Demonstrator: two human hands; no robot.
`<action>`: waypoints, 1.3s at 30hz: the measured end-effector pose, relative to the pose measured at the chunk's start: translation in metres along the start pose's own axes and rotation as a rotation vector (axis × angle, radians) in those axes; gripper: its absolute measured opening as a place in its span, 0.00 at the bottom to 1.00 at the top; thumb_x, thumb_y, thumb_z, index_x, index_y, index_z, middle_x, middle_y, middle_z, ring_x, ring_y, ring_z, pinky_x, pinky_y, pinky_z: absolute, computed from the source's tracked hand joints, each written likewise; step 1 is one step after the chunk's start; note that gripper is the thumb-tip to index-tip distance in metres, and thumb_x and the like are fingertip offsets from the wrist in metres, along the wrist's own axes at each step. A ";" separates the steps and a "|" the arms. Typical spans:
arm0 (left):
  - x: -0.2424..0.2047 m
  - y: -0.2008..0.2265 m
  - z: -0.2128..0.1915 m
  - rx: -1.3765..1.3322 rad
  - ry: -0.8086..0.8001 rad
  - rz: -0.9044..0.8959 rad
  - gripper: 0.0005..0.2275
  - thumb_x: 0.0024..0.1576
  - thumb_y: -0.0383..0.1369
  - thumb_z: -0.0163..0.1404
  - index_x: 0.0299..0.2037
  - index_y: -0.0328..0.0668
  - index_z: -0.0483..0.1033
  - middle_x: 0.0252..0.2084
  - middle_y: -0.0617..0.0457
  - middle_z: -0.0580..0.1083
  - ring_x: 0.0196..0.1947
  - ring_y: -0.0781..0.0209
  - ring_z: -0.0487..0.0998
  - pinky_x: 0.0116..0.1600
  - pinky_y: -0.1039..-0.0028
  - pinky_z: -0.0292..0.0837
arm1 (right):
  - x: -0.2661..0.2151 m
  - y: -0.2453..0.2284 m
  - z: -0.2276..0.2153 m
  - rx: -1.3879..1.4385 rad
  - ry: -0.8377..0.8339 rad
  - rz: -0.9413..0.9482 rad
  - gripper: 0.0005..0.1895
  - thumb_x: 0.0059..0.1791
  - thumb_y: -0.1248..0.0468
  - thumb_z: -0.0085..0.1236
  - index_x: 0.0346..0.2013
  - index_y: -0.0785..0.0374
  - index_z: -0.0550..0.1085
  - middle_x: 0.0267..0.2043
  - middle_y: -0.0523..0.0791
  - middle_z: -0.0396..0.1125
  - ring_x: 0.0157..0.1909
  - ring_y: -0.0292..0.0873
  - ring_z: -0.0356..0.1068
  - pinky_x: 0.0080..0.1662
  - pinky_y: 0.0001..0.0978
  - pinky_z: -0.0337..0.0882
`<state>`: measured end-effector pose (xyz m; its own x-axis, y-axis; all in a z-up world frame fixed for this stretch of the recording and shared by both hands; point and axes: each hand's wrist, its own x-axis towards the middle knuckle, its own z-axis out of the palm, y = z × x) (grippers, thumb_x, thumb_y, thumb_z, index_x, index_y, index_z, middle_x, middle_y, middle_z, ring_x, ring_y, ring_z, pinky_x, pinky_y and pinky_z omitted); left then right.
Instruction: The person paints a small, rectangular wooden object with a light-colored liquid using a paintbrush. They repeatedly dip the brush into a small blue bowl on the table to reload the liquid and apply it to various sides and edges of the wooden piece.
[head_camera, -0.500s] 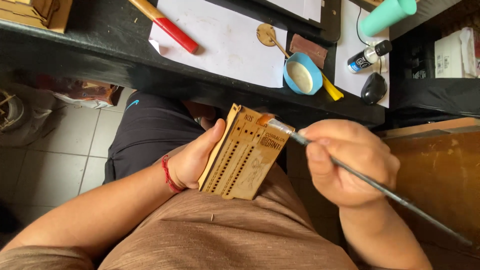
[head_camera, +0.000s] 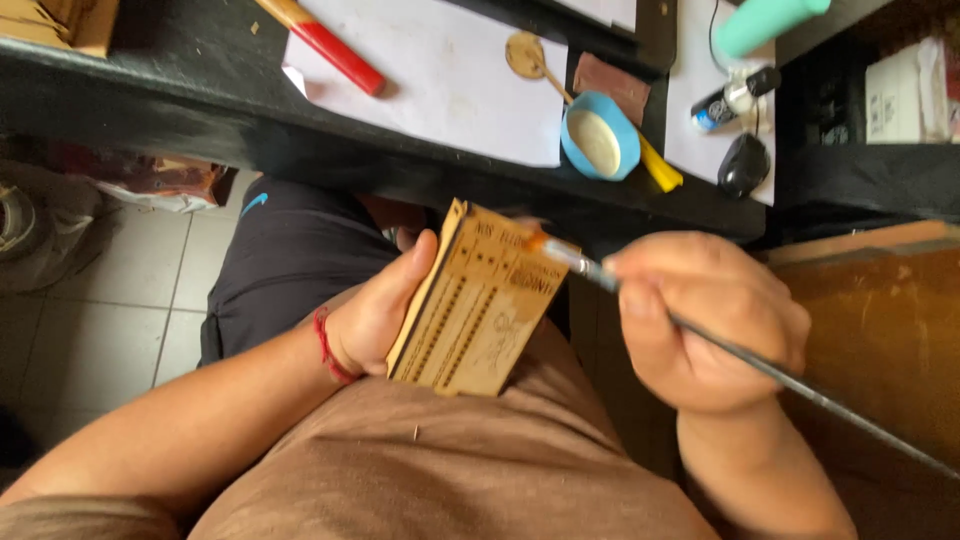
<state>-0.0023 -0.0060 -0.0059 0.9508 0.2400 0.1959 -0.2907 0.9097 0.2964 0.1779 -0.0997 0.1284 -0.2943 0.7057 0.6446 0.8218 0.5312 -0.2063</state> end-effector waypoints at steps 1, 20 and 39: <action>0.000 0.001 -0.002 -0.027 -0.005 -0.007 0.38 0.57 0.57 0.41 0.74 0.43 0.49 0.67 0.42 0.62 0.64 0.51 0.66 0.68 0.57 0.59 | -0.001 0.006 -0.002 0.004 0.026 -0.036 0.09 0.51 0.72 0.48 0.29 0.68 0.60 0.31 0.58 0.70 0.30 0.54 0.74 0.34 0.40 0.76; 0.002 0.001 -0.006 0.026 0.042 -0.124 0.40 0.55 0.60 0.37 0.70 0.35 0.56 0.66 0.39 0.64 0.62 0.47 0.68 0.65 0.54 0.61 | 0.001 0.021 0.011 0.218 0.068 -0.170 0.04 0.51 0.71 0.53 0.35 0.68 0.66 0.31 0.53 0.71 0.33 0.47 0.78 0.35 0.29 0.85; -0.002 0.005 -0.022 0.022 0.057 -0.142 0.41 0.54 0.61 0.36 0.71 0.36 0.53 0.66 0.36 0.63 0.61 0.43 0.68 0.63 0.51 0.65 | 0.022 0.022 -0.019 0.120 -0.148 -0.171 0.09 0.47 0.72 0.53 0.24 0.73 0.66 0.28 0.59 0.69 0.28 0.54 0.73 0.34 0.39 0.79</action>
<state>-0.0038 0.0052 -0.0251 0.9870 0.1286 0.0967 -0.1541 0.9283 0.3384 0.1991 -0.0814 0.1522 -0.4992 0.6570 0.5649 0.6930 0.6941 -0.1949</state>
